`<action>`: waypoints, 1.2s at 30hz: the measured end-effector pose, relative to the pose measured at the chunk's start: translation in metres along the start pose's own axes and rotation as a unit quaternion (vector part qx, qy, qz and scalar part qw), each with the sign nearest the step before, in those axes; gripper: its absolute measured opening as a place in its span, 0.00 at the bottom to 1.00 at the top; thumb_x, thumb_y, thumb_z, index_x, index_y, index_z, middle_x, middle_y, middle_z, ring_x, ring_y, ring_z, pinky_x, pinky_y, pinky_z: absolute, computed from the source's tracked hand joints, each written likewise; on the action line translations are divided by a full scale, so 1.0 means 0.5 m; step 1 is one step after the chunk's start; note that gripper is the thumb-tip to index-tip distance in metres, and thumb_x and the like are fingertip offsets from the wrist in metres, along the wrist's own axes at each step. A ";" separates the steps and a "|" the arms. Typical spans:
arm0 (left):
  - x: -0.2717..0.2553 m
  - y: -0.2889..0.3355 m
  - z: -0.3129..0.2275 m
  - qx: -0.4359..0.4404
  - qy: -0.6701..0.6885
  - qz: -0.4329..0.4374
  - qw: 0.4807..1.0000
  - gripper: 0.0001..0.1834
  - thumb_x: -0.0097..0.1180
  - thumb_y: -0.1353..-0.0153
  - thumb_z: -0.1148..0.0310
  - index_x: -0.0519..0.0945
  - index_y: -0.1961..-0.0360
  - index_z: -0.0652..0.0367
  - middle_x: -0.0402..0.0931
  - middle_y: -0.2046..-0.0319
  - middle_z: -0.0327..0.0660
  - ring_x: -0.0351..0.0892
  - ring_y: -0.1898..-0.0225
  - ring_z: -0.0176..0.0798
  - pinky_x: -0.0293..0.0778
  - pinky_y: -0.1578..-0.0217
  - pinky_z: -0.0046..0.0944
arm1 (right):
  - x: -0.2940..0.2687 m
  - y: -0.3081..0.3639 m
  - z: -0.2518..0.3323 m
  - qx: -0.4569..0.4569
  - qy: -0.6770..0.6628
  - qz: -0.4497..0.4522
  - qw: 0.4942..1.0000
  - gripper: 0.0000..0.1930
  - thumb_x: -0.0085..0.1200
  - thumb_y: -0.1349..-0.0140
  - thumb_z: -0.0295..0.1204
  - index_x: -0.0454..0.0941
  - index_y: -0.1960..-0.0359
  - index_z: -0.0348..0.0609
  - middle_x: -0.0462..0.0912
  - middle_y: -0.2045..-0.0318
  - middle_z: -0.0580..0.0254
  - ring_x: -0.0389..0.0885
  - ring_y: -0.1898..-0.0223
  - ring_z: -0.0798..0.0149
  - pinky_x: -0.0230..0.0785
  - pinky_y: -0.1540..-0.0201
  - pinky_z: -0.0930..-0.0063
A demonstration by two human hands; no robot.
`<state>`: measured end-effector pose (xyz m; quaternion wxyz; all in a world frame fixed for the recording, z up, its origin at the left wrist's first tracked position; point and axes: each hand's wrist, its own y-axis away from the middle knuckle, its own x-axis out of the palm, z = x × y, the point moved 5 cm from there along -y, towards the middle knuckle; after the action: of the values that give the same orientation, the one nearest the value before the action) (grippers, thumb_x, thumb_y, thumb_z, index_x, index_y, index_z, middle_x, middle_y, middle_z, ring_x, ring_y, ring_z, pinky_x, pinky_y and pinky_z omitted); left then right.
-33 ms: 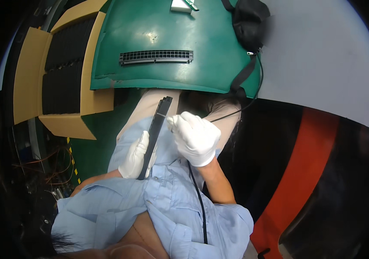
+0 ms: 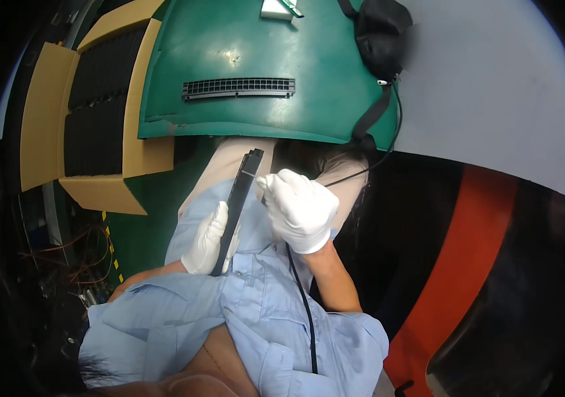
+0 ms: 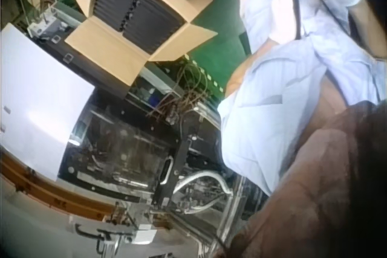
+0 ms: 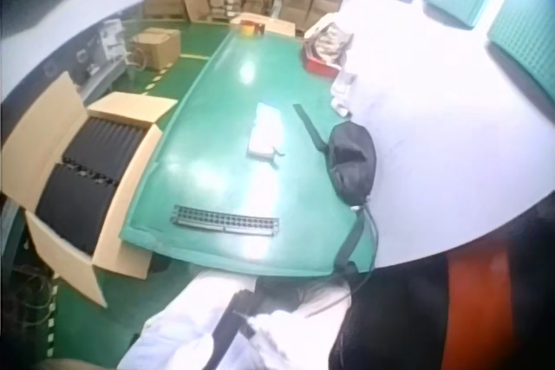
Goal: The person retrieves black rectangular electronic components from a cardboard box and places them into a machine. They then take the components out and sit at a green workbench to insert small metal pins into the slots of the components using a screwdriver. The person repeats this process for multiple units, handling them one at a time.
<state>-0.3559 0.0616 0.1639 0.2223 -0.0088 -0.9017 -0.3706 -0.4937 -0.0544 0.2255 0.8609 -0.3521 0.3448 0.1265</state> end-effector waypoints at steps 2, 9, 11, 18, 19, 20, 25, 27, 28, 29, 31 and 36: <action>0.002 0.001 -0.006 0.005 -0.007 0.008 1.000 0.26 0.33 0.22 0.45 0.72 0.62 0.55 0.67 0.84 0.33 0.66 0.88 0.27 0.64 0.86 0.30 | -0.002 -0.008 -0.008 -0.004 0.011 -0.008 1.000 0.14 0.74 0.51 0.21 0.81 0.64 0.42 0.83 0.72 0.59 0.82 0.77 0.61 0.73 0.75 0.75; -0.006 -0.004 0.002 0.015 -0.010 0.006 1.000 0.26 0.33 0.22 0.44 0.72 0.60 0.56 0.67 0.84 0.33 0.66 0.88 0.27 0.64 0.86 0.30 | -0.002 -0.028 -0.028 0.008 0.011 -0.015 1.000 0.13 0.73 0.50 0.20 0.81 0.65 0.41 0.83 0.72 0.59 0.81 0.77 0.62 0.72 0.76 0.76; -0.005 -0.006 0.001 0.012 0.002 0.012 1.000 0.26 0.33 0.22 0.44 0.72 0.59 0.56 0.67 0.84 0.33 0.65 0.88 0.27 0.64 0.86 0.30 | -0.003 -0.033 -0.029 0.011 0.022 -0.016 1.000 0.12 0.73 0.50 0.20 0.82 0.66 0.41 0.83 0.72 0.59 0.81 0.77 0.61 0.72 0.76 0.75; -0.001 -0.017 -0.010 0.054 -0.051 0.003 0.997 0.26 0.34 0.22 0.45 0.73 0.57 0.58 0.66 0.83 0.31 0.65 0.87 0.26 0.64 0.84 0.29 | 0.008 -0.014 -0.082 0.288 -0.177 0.034 0.940 0.10 0.67 0.39 0.26 0.83 0.58 0.38 0.85 0.65 0.65 0.83 0.66 0.74 0.74 0.63 0.78; -0.002 -0.025 -0.015 0.080 -0.072 0.004 0.994 0.26 0.34 0.22 0.45 0.73 0.55 0.59 0.66 0.83 0.32 0.66 0.87 0.26 0.64 0.83 0.29 | 0.020 -0.018 -0.089 0.344 -0.240 0.078 0.905 0.14 0.64 0.34 0.32 0.81 0.51 0.37 0.83 0.62 0.70 0.78 0.61 0.79 0.71 0.58 0.81; -0.003 -0.032 -0.023 0.106 -0.093 0.004 0.990 0.26 0.34 0.22 0.46 0.73 0.54 0.60 0.66 0.83 0.32 0.66 0.86 0.26 0.64 0.83 0.29 | 0.041 -0.015 -0.106 0.386 -0.294 0.161 0.860 0.17 0.64 0.34 0.32 0.79 0.47 0.39 0.82 0.60 0.71 0.77 0.60 0.79 0.70 0.57 0.84; -0.028 -0.112 -0.114 0.278 -0.203 -0.016 0.939 0.29 0.31 0.21 0.47 0.74 0.50 0.64 0.75 0.71 0.44 0.77 0.72 0.33 0.73 0.65 0.35 | 0.073 -0.056 -0.059 0.376 -0.338 0.204 0.838 0.25 0.71 0.45 0.40 0.81 0.48 0.41 0.84 0.62 0.62 0.80 0.62 0.72 0.72 0.55 0.78; -0.005 -0.111 -0.176 0.374 -0.125 -0.067 0.916 0.29 0.30 0.20 0.48 0.76 0.54 0.63 0.76 0.69 0.43 0.76 0.68 0.32 0.72 0.63 0.34 | 0.082 -0.056 -0.023 0.284 -0.281 0.252 0.881 0.29 0.70 0.44 0.45 0.78 0.46 0.41 0.84 0.61 0.57 0.82 0.64 0.64 0.75 0.55 0.73; -0.003 -0.107 -0.187 0.331 -0.057 -0.066 0.940 0.29 0.30 0.20 0.49 0.77 0.56 0.62 0.76 0.70 0.41 0.75 0.70 0.31 0.71 0.64 0.34 | 0.076 -0.063 -0.004 0.210 -0.224 0.266 0.914 0.31 0.69 0.43 0.46 0.76 0.43 0.41 0.84 0.61 0.55 0.83 0.64 0.60 0.76 0.55 0.71; -0.008 -0.105 -0.181 0.319 -0.081 -0.085 0.941 0.30 0.29 0.20 0.48 0.78 0.59 0.62 0.75 0.72 0.39 0.73 0.72 0.30 0.70 0.66 0.33 | 0.062 -0.056 0.000 0.219 -0.235 0.242 0.915 0.31 0.67 0.40 0.46 0.73 0.41 0.41 0.84 0.61 0.53 0.84 0.64 0.57 0.76 0.56 0.68; -0.015 -0.095 -0.168 0.302 -0.108 -0.109 0.941 0.34 0.27 0.20 0.47 0.77 0.70 0.61 0.71 0.78 0.36 0.68 0.77 0.28 0.65 0.71 0.32 | 0.036 -0.032 -0.007 0.276 -0.245 0.222 0.903 0.27 0.60 0.33 0.41 0.67 0.39 0.41 0.84 0.62 0.51 0.86 0.65 0.54 0.77 0.60 0.64; -0.004 -0.073 -0.154 0.296 -0.130 -0.115 0.939 0.42 0.19 0.22 0.42 0.69 0.85 0.59 0.61 0.90 0.34 0.57 0.86 0.27 0.56 0.80 0.32 | 0.010 -0.070 0.018 -0.003 -0.105 0.147 0.984 0.07 0.61 0.38 0.26 0.78 0.59 0.43 0.84 0.66 0.58 0.84 0.73 0.58 0.75 0.69 0.70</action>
<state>-0.3302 -0.0163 0.1872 0.0518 0.1136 -0.9865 -0.1057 -0.4694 -0.0737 0.2450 0.8635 -0.2846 0.3001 0.2887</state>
